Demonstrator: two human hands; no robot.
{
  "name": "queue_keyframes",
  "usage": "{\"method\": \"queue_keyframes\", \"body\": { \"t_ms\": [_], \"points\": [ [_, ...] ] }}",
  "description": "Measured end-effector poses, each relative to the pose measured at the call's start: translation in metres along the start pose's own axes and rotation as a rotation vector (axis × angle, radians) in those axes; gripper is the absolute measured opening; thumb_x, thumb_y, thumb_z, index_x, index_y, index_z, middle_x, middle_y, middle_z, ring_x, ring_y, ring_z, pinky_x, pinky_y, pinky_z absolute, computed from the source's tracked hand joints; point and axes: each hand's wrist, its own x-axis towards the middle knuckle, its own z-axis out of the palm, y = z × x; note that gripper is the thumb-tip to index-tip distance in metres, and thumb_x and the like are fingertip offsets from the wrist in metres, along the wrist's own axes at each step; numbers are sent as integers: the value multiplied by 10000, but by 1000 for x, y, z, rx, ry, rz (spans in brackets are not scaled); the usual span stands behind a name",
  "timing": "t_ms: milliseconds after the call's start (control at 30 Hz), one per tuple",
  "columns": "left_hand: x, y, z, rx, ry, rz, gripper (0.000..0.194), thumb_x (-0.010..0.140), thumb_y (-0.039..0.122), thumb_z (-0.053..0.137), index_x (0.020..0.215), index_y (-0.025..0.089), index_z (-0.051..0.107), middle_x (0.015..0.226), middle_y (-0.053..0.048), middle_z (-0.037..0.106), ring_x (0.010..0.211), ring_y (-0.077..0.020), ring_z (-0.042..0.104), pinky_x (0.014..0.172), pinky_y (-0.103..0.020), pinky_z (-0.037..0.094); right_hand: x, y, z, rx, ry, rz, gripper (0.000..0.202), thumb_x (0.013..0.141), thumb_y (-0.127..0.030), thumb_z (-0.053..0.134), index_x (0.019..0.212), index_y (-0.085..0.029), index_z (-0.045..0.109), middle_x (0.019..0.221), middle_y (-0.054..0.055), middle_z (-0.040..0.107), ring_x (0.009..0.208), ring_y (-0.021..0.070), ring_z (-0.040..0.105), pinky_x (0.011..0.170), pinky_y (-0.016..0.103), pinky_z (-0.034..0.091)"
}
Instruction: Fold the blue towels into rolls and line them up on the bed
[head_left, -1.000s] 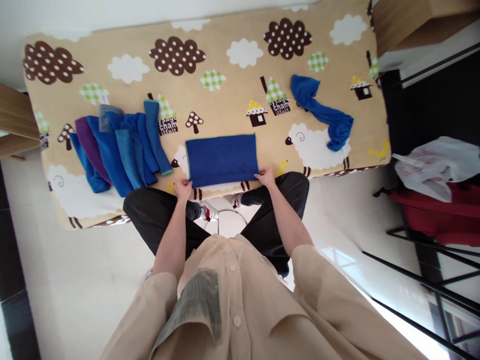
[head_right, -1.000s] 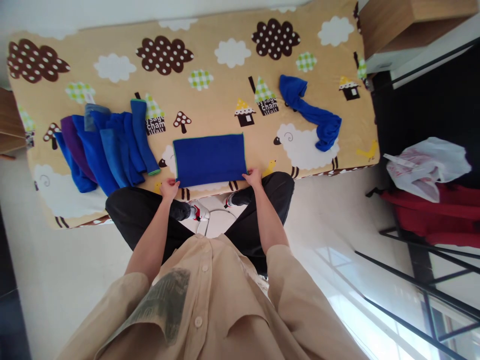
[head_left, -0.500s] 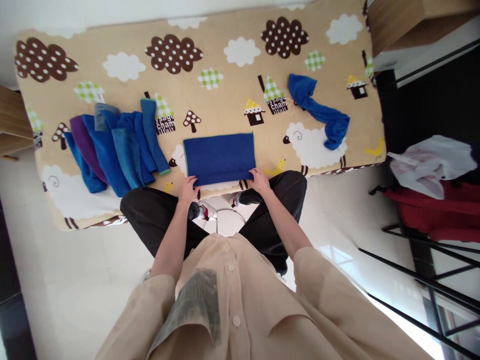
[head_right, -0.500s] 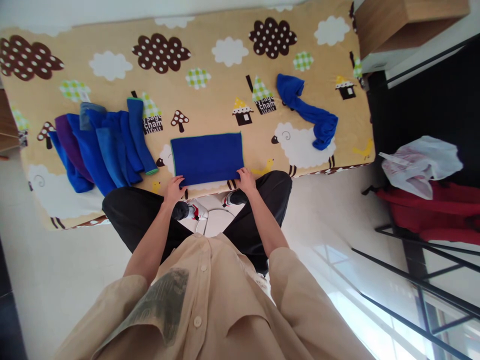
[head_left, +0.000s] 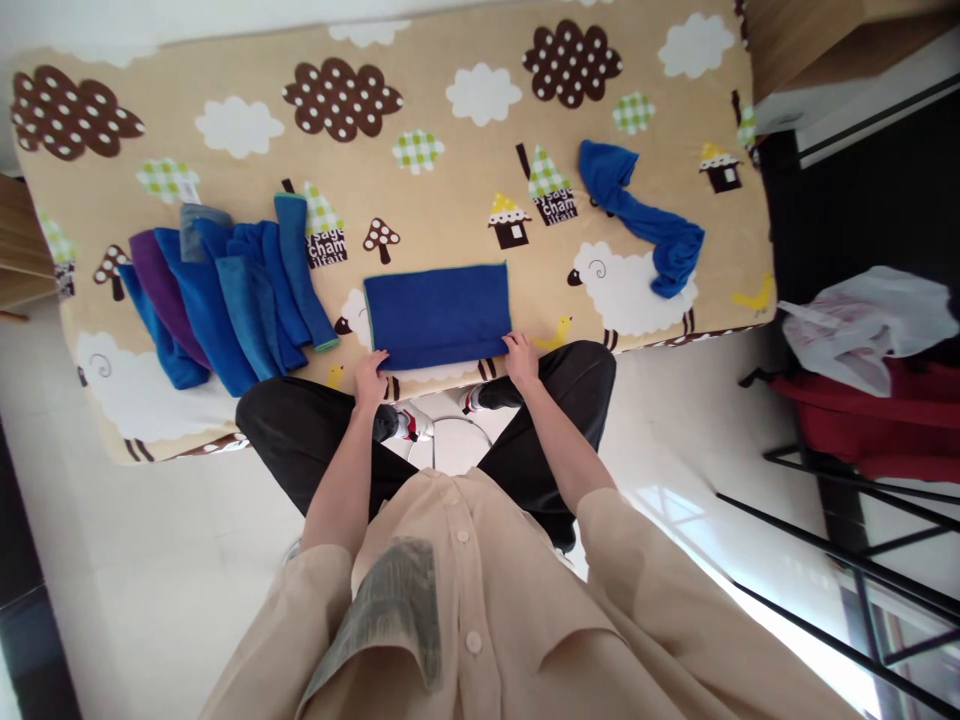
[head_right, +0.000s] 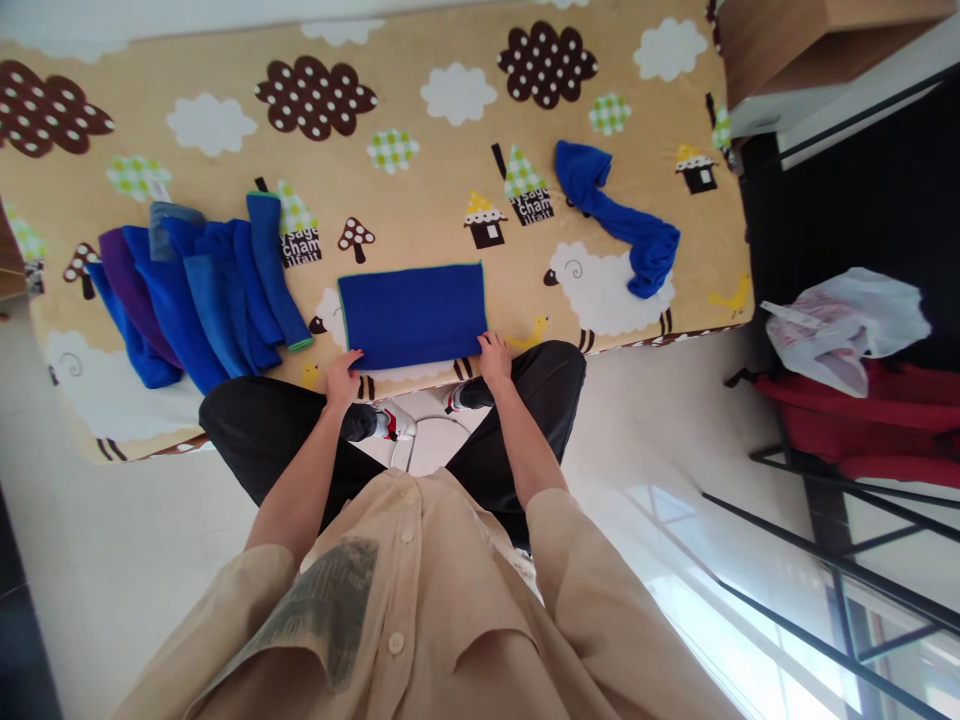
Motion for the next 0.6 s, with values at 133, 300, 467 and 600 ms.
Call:
{"method": "queue_keyframes", "body": {
  "t_ms": [133, 300, 467, 600],
  "points": [
    [11, -1, -2, -168, 75, -164, 470, 763, 18, 488, 1134, 151, 746, 1183, -96, 749, 1126, -218, 690, 1097, -384, 501, 9, 11, 3, 245, 79, 87, 555, 737, -8, 453, 1198, -150, 728, 1271, 119, 697, 1244, 265, 583, 1144, 445, 435],
    [16, 1, -4, -271, 79, -197, 388, 810, 64, 541, 1145, 141, 721, 1121, -97, 750, 1013, -198, 702, 1023, -344, 534, 18, 14, 3, 435, 116, 245, 439, 752, -103, 502, 1115, -139, 746, 1144, 114, 749, 1060, 239, 681, 1043, 407, 524],
    [16, -4, -5, -101, 146, -280, 247, 852, 214, 653, 1065, 133, 747, 947, -101, 732, 964, -239, 682, 1018, -395, 515, 19, 14, 2, 523, 108, 306, 359, 798, -189, 559, 1100, -136, 744, 995, 99, 761, 904, 229, 696, 970, 404, 556],
    [19, -8, -4, -89, 185, -314, 250, 899, 288, 623, 1037, 118, 744, 902, -94, 721, 913, -228, 674, 988, -377, 519, 19, 12, -1, 535, 142, 332, 272, 868, -285, 585, 1046, -138, 730, 904, 97, 738, 814, 227, 682, 930, 403, 556]
  ]
}}
